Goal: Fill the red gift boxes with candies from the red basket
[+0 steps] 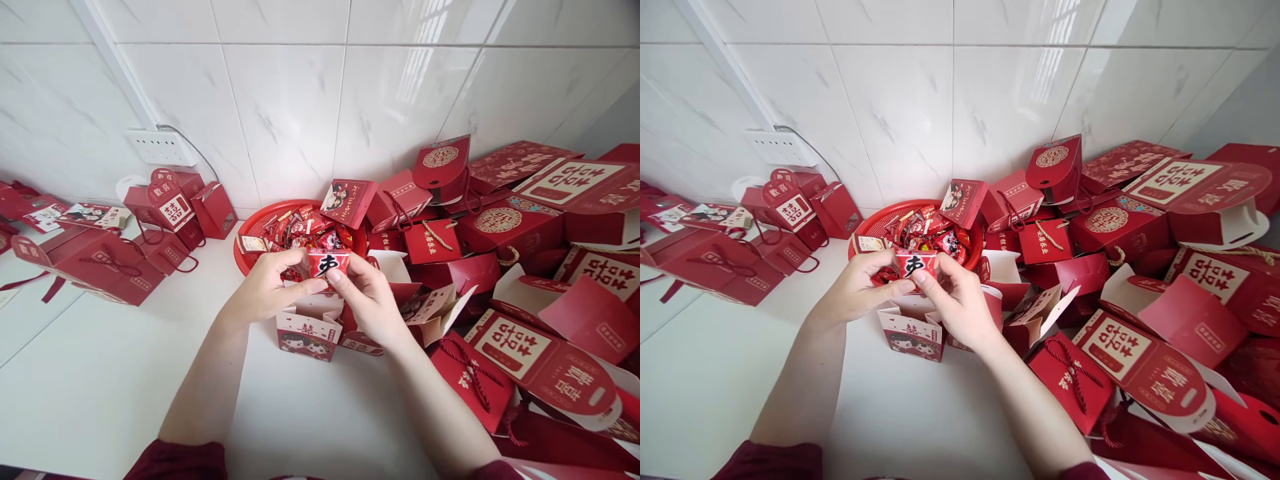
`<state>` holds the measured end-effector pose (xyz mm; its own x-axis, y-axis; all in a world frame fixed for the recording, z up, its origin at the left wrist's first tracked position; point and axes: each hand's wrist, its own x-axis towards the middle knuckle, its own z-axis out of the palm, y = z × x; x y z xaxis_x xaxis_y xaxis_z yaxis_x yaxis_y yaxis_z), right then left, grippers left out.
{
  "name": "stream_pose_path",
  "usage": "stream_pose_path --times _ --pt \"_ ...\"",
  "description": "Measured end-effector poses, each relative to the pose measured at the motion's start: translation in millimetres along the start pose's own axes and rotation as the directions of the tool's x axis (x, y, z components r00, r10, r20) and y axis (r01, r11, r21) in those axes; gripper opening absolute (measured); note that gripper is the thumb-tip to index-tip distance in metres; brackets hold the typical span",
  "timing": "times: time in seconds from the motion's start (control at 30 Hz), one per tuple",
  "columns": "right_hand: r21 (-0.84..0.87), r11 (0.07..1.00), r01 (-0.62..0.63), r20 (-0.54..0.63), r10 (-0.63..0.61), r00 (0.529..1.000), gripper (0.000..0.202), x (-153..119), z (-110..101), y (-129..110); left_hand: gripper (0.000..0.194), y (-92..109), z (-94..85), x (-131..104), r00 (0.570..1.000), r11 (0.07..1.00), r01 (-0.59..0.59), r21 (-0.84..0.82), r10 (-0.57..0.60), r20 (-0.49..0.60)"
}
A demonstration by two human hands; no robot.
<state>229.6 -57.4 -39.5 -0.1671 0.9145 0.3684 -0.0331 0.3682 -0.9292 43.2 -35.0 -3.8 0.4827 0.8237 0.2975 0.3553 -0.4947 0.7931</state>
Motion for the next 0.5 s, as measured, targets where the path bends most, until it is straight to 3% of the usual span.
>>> stream_pose_path --times 0.2,0.37,0.5 --pt "-0.030 0.996 0.088 -0.187 -0.092 0.978 0.022 -0.9 -12.0 -4.2 0.019 -4.0 -14.9 -7.2 0.985 0.968 0.024 0.249 -0.066 0.161" --pt "0.069 0.987 0.144 -0.177 -0.130 0.976 0.014 -2.7 -15.0 -4.9 0.023 -20.8 -9.7 -16.2 0.949 0.918 0.070 0.390 -0.182 0.258" --pt "0.037 0.988 0.152 -0.147 -0.145 0.979 0.012 -5.1 -13.7 -7.2 0.021 -15.2 -8.2 -23.2 0.909 0.903 0.066 0.425 -0.230 0.347"
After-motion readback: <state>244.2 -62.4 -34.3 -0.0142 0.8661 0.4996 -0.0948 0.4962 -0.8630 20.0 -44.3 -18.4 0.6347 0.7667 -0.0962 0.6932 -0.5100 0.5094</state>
